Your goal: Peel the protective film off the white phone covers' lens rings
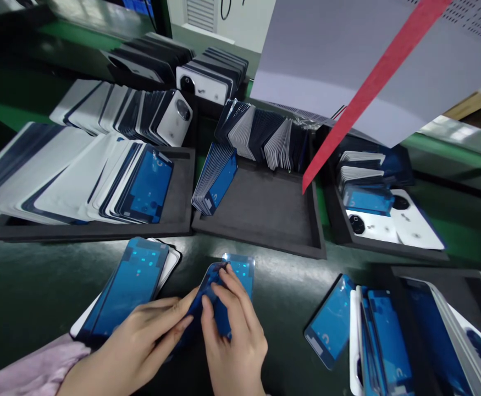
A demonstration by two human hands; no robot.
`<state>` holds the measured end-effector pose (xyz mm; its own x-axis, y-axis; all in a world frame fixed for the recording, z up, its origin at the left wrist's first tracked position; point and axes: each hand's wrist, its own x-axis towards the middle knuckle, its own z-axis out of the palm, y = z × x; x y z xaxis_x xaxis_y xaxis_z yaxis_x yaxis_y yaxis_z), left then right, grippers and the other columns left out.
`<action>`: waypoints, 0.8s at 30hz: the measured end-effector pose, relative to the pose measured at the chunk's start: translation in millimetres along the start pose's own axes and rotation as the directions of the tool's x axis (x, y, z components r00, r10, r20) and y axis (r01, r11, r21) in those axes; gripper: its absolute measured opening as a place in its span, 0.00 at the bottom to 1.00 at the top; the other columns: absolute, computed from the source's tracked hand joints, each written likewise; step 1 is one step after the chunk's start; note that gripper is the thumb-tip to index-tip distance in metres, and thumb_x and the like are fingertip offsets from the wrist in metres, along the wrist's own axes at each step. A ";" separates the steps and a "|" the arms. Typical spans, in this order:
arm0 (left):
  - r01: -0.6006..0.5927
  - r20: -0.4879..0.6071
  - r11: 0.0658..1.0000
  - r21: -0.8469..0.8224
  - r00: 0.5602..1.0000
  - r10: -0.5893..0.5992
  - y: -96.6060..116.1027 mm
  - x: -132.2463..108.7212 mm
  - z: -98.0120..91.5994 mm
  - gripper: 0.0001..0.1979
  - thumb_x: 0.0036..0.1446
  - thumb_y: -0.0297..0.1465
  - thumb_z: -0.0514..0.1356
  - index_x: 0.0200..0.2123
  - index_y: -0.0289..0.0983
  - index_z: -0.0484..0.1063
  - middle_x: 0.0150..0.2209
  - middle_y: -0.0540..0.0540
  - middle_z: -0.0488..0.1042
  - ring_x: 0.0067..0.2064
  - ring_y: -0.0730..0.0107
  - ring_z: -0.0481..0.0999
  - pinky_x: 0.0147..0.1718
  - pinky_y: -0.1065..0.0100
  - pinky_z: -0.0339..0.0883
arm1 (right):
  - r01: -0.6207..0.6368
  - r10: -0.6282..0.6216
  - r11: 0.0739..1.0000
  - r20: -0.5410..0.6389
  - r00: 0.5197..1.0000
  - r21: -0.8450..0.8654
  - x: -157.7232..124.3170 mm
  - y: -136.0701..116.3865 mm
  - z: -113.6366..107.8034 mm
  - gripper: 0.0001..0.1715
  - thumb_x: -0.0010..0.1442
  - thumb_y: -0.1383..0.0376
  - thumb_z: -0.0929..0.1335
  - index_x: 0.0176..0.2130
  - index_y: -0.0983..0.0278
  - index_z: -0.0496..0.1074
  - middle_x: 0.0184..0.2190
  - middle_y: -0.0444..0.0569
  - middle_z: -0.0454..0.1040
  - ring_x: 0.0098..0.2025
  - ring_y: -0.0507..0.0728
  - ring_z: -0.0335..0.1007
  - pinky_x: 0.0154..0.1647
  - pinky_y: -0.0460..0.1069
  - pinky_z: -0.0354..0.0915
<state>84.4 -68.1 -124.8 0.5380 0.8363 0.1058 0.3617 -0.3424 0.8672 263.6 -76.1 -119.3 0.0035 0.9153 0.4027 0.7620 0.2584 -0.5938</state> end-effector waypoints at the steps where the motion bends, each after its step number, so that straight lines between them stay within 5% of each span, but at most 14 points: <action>1: 0.002 0.003 1.000 0.002 1.000 -0.002 0.3 -0.1 0.2 0.33 0.70 0.21 0.47 0.74 0.48 0.48 0.41 0.43 0.81 0.41 0.54 0.85 0.37 0.59 0.82 | -0.001 0.001 1.000 -0.004 1.000 -0.005 0.0 -0.9 0.0 0.10 0.66 0.71 0.71 0.47 0.63 0.78 0.52 0.54 0.83 0.52 0.60 0.82 0.54 0.49 0.78; 18: -0.001 -0.020 1.000 0.027 1.000 0.001 6.8 -0.7 6.2 0.40 0.66 0.17 0.47 0.76 0.49 0.40 0.45 0.40 0.83 0.45 0.55 0.86 0.41 0.58 0.83 | -0.025 0.009 0.991 -0.115 0.993 -0.132 -0.6 -16.8 8.2 0.06 0.66 0.71 0.69 0.38 0.60 0.74 0.46 0.54 0.84 0.47 0.59 0.85 0.44 0.47 0.79; 24: 0.056 -0.032 0.998 0.001 0.998 -0.056 8.1 -3.0 11.9 0.37 0.69 0.20 0.46 0.75 0.50 0.43 0.40 0.42 0.82 0.39 0.53 0.85 0.36 0.55 0.82 | -0.128 0.127 0.992 -0.070 0.989 -0.015 -4.2 -9.0 9.8 0.06 0.64 0.70 0.69 0.36 0.59 0.74 0.46 0.52 0.83 0.44 0.59 0.85 0.38 0.48 0.80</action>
<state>94.8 -78.4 -123.9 0.4925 0.8673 0.0722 0.3924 -0.2953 0.8711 250.4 -79.2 -122.4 0.1454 0.9170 0.3716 0.7652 0.1339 -0.6297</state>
